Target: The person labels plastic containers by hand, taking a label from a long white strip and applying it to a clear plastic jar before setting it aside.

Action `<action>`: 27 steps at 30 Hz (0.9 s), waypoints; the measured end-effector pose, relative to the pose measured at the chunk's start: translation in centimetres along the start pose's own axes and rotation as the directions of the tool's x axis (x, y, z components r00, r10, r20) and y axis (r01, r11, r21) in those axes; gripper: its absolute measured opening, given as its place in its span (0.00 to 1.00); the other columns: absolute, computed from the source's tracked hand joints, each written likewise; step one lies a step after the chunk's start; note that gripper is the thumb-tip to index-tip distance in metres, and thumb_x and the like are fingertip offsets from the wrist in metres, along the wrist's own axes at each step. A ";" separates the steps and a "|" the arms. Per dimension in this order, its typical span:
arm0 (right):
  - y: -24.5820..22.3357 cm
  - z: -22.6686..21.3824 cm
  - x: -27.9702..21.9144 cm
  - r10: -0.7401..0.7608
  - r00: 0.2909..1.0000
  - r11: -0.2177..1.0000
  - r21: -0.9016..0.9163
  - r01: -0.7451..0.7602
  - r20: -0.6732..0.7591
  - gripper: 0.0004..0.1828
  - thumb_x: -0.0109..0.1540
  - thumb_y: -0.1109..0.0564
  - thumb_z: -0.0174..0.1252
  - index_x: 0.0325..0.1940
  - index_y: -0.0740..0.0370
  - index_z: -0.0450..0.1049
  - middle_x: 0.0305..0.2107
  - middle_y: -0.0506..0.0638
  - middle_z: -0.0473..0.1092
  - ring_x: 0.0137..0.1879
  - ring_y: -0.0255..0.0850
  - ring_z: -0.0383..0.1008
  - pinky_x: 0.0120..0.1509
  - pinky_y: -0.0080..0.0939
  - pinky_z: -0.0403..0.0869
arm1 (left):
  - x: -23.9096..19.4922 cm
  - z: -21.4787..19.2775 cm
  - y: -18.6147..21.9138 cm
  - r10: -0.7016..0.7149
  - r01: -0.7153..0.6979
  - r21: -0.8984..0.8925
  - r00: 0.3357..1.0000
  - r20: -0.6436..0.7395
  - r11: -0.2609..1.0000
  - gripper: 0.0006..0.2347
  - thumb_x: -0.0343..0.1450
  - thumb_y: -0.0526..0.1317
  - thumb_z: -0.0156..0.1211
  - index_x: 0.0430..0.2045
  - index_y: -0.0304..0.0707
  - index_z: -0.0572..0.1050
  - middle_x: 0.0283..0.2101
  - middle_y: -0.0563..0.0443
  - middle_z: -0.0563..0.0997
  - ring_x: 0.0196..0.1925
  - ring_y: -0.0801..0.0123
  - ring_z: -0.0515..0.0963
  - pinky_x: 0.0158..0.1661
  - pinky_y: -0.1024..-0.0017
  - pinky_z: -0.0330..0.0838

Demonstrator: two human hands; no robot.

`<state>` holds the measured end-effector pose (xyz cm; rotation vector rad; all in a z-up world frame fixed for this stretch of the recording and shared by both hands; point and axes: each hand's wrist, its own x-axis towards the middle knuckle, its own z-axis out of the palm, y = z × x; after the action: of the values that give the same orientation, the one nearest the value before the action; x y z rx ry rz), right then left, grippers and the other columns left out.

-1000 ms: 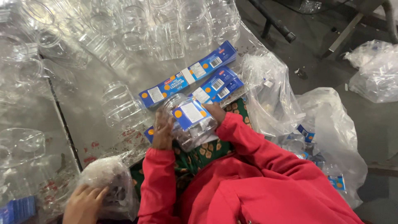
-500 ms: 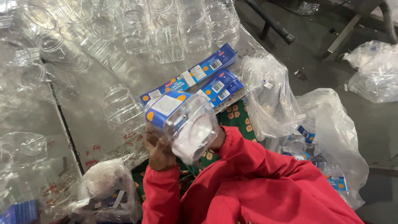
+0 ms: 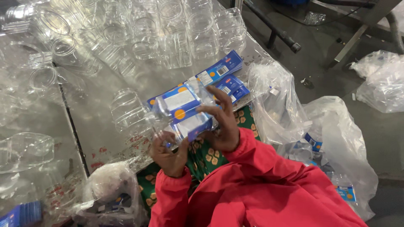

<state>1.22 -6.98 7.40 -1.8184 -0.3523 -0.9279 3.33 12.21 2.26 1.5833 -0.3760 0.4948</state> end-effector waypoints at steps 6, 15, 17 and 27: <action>1.6 -0.9 1.6 0.019 0.993 0.976 0.216 -0.043 0.112 0.14 0.50 0.71 0.67 0.31 0.56 0.76 0.55 0.53 0.75 0.76 0.54 0.65 0.77 0.51 0.69 | -0.4 1.7 1.6 -0.123 0.122 0.034 0.992 0.036 0.992 0.20 0.64 0.33 0.70 0.48 0.29 0.69 0.30 0.56 0.76 0.30 0.75 0.76 0.53 0.63 0.70; 5.9 1.1 -1.0 0.329 0.944 0.911 0.273 -0.310 -0.025 0.17 0.40 0.76 0.67 0.27 0.62 0.79 0.39 0.50 0.74 0.61 0.47 0.71 0.66 0.47 0.71 | -2.0 3.5 1.0 0.171 -0.199 0.260 0.977 0.126 0.945 0.09 0.65 0.32 0.70 0.28 0.35 0.72 0.24 0.50 0.72 0.27 0.59 0.72 0.58 0.63 0.64; 6.1 1.2 -1.4 0.273 0.959 0.947 0.197 -0.255 -0.073 0.19 0.42 0.76 0.64 0.33 0.60 0.78 0.41 0.51 0.74 0.59 0.46 0.72 0.73 0.50 0.72 | -2.3 3.7 0.9 0.116 -0.141 0.225 0.986 0.122 0.964 0.09 0.65 0.32 0.71 0.26 0.36 0.72 0.23 0.52 0.72 0.26 0.60 0.71 0.55 0.64 0.64; 10.4 -8.6 -6.2 0.551 0.748 0.456 0.618 -0.641 0.370 0.63 0.42 0.49 0.70 0.77 0.61 0.49 0.62 0.57 0.65 0.69 0.54 0.66 0.74 0.53 0.66 | -4.4 5.5 -0.5 0.079 -0.074 -0.029 0.890 0.449 0.997 0.05 0.67 0.30 0.67 0.27 0.35 0.76 0.25 0.54 0.79 0.30 0.62 0.77 0.57 0.60 0.67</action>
<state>-0.21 -18.00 -2.36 -1.0925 -0.0820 -0.1029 0.37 6.50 -0.68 1.6710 -0.7951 0.1760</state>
